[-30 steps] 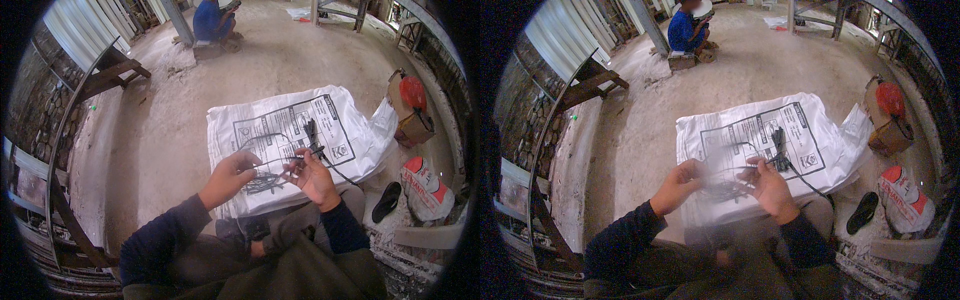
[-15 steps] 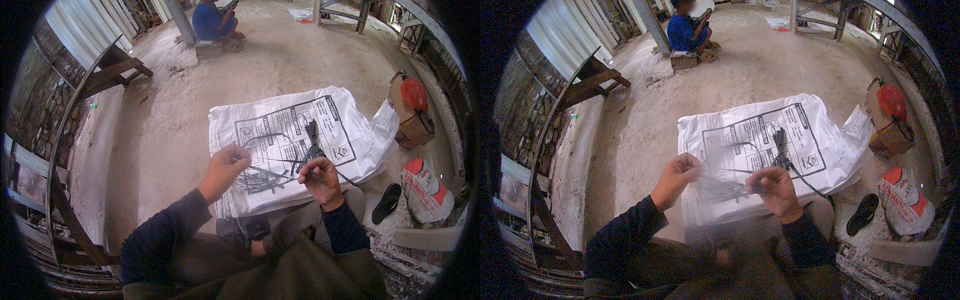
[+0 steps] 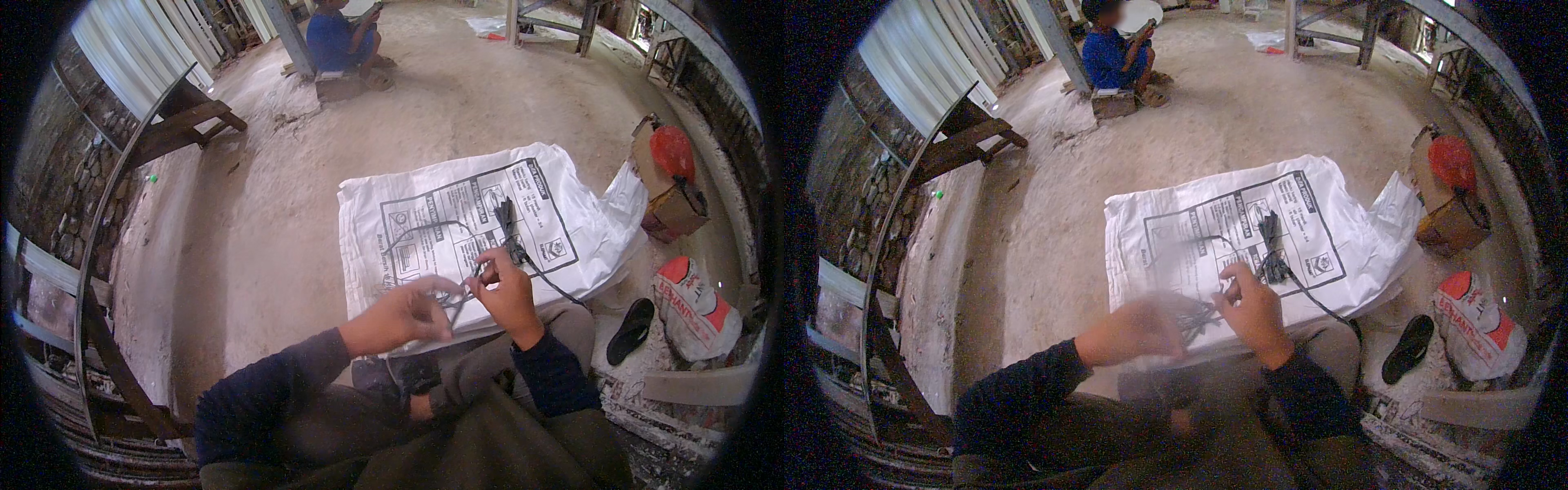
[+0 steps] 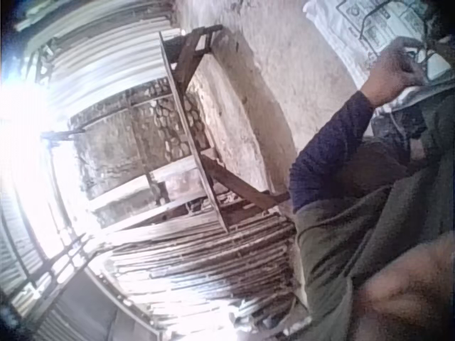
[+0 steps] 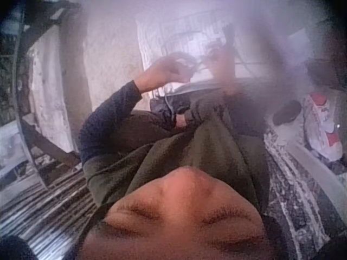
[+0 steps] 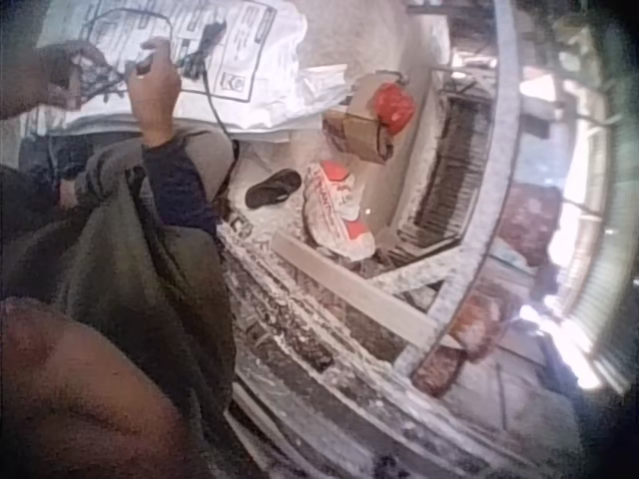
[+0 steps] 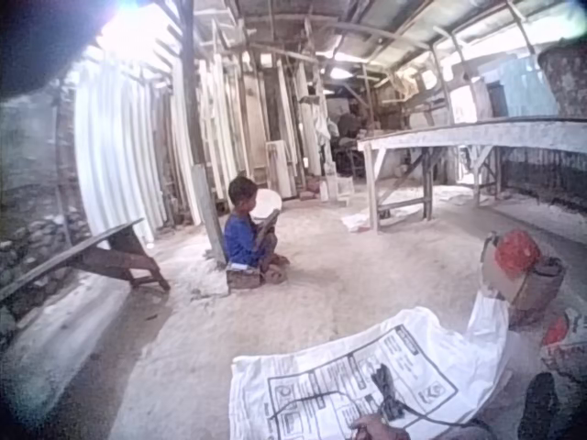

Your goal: The person sits on the floor and repeatedly ties and unties black cables by hand on a white sack. They handle the cables one at a time, forming knots and then loosening them, without using any tools.

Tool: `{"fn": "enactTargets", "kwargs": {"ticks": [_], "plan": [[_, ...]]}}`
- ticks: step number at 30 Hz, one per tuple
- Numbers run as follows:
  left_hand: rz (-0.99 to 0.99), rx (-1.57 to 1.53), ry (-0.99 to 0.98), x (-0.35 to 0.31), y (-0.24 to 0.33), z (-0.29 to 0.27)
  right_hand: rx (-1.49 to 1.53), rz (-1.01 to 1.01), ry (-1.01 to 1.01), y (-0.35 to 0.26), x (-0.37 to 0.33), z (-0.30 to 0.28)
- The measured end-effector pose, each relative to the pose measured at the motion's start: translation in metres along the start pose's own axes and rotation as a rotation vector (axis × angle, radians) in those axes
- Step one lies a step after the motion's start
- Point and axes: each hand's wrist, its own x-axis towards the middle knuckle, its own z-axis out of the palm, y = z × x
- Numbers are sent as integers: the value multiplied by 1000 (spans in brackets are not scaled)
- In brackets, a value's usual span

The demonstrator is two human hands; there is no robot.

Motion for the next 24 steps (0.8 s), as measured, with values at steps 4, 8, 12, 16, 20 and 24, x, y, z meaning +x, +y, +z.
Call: {"fn": "enactTargets", "kwargs": {"ticks": [4,8,12,16,20,24], "plan": [[149,141,-77,-1,2,5,-201,-212,107,9,4,-2],[66,14,189,-4,0,-11,-142,-130,143,8,6,-4],[96,43,348,-8,0,-19,-126,-208,174,2,9,-7],[98,154,460,-5,-9,-27,-58,-163,21,0,8,-10],[108,223,542,-3,-12,-35,-78,-154,105,-2,6,-9],[110,249,603,-7,-6,-40,-50,-103,37,-3,7,-14]]}}
